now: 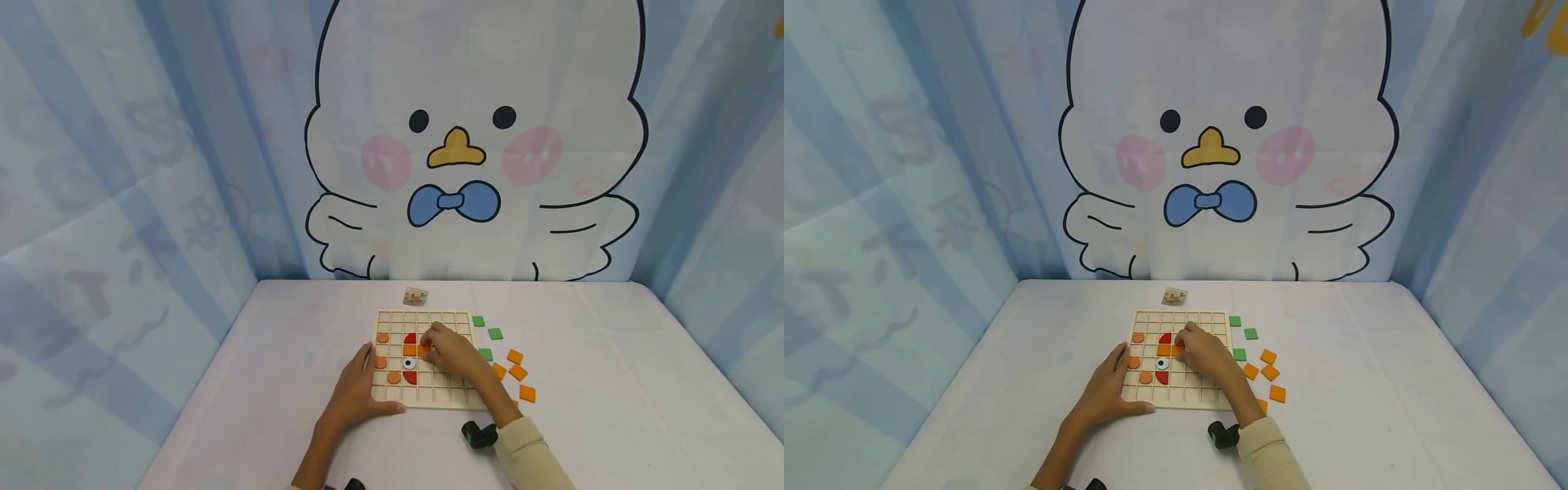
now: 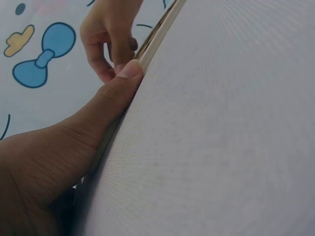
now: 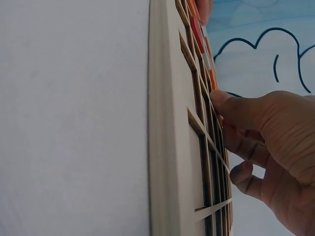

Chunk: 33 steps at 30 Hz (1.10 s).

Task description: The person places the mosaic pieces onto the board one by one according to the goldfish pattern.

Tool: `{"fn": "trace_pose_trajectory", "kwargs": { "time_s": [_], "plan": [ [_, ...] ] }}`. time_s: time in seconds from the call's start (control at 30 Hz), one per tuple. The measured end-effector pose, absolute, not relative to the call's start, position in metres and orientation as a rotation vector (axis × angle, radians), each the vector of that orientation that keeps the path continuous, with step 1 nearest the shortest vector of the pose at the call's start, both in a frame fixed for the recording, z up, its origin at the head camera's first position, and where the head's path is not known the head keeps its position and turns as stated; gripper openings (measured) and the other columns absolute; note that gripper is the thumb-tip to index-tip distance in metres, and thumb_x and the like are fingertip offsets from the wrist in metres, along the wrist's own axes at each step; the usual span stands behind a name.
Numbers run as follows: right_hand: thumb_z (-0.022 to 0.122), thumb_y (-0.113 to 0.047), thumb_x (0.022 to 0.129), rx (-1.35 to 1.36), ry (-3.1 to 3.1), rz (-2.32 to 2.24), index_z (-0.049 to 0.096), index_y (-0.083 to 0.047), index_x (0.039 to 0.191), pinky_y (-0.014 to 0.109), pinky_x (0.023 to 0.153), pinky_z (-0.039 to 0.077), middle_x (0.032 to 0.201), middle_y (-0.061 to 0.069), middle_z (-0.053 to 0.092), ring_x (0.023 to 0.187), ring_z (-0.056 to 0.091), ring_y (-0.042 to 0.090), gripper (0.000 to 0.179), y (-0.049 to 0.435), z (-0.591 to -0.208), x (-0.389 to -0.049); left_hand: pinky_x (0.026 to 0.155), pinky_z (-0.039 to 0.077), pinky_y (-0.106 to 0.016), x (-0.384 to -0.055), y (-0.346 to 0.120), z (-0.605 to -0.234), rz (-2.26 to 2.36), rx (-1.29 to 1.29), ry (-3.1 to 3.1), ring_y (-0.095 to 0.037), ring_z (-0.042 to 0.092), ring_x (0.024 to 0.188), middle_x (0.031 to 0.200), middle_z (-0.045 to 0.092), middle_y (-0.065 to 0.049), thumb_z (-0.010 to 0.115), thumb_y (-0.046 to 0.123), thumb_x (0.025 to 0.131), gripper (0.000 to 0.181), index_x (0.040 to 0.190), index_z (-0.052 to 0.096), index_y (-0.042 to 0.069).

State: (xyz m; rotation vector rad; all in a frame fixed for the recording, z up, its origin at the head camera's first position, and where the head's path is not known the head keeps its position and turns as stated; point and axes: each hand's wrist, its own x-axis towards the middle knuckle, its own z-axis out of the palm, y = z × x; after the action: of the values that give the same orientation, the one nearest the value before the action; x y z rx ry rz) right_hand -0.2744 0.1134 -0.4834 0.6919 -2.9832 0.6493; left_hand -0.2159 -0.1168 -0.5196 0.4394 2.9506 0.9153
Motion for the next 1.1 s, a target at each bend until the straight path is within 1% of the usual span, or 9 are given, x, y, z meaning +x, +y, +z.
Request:
{"fn": "trace_pose_trajectory", "kwargs": {
  "time_s": [0.3, 0.53, 0.73, 0.83, 0.93, 1.1],
  "plan": [
    [0.076, -0.023, 0.086, 0.692, -2.961, 0.644, 0.069, -0.009, 0.108, 0.033, 0.086, 0.054, 0.108, 0.002, 0.059, 0.089, 0.057, 0.012, 0.027, 0.115, -0.483, -0.273, 0.115, 0.032, -0.053, -0.217, -0.118, -0.521, 0.912, 0.437, 2.952, -0.036, 0.028, 0.145, 0.161, 0.018, -0.015, 0.076, 0.076, 0.059, 0.134, 0.155, 0.018, 0.002],
    [0.075, -0.023, 0.087, 0.646, -2.919, 0.709, 0.070, -0.008, 0.106, 0.034, 0.078, 0.053, 0.108, 0.002, 0.060, 0.083, 0.056, 0.012, 0.025, 0.124, -0.478, -0.270, 0.114, 0.033, -0.053, -0.215, -0.117, -0.522, 0.911, 0.440, 2.950, -0.038, 0.029, 0.144, 0.161, 0.019, -0.017, 0.077, 0.075, 0.059, 0.135, 0.155, 0.019, 0.000],
    [0.072, -0.022, 0.089, 0.653, -2.886, 0.728, 0.069, -0.007, 0.109, 0.030, 0.074, 0.053, 0.106, 0.002, 0.060, 0.081, 0.057, 0.010, 0.025, 0.140, -0.470, -0.268, 0.115, 0.033, -0.051, -0.216, -0.117, -0.521, 0.918, 0.442, 2.959, -0.037, 0.029, 0.144, 0.160, 0.020, -0.017, 0.078, 0.074, 0.059, 0.135, 0.155, 0.019, 0.000],
    [0.071, -0.021, 0.090, 0.682, -2.853, 0.724, 0.069, -0.005, 0.109, 0.027, 0.070, 0.052, 0.106, 0.004, 0.061, 0.078, 0.055, 0.010, 0.025, 0.152, -0.466, -0.267, 0.115, 0.032, -0.051, -0.216, -0.117, -0.520, 0.917, 0.436, 2.966, -0.036, 0.029, 0.144, 0.161, 0.020, -0.017, 0.078, 0.073, 0.059, 0.135, 0.155, 0.019, 0.000],
    [0.071, -0.018, 0.090, 0.705, -2.829, 0.736, 0.069, -0.003, 0.108, 0.025, 0.068, 0.051, 0.105, 0.005, 0.062, 0.077, 0.055, 0.010, 0.024, 0.164, -0.463, -0.263, 0.115, 0.032, -0.051, -0.216, -0.117, -0.521, 0.911, 0.429, 2.969, -0.036, 0.029, 0.144, 0.161, 0.019, -0.016, 0.079, 0.073, 0.058, 0.135, 0.155, 0.019, 0.000],
    [0.072, -0.016, 0.089, 0.643, -2.854, 0.764, 0.069, -0.003, 0.106, 0.024, 0.065, 0.049, 0.104, 0.006, 0.062, 0.076, 0.054, 0.011, 0.022, 0.184, -0.462, -0.257, 0.116, 0.031, -0.050, -0.217, -0.116, -0.522, 0.894, 0.412, 2.970, -0.034, 0.028, 0.145, 0.162, 0.018, -0.015, 0.078, 0.074, 0.058, 0.135, 0.155, 0.018, 0.002]
  ]
}}
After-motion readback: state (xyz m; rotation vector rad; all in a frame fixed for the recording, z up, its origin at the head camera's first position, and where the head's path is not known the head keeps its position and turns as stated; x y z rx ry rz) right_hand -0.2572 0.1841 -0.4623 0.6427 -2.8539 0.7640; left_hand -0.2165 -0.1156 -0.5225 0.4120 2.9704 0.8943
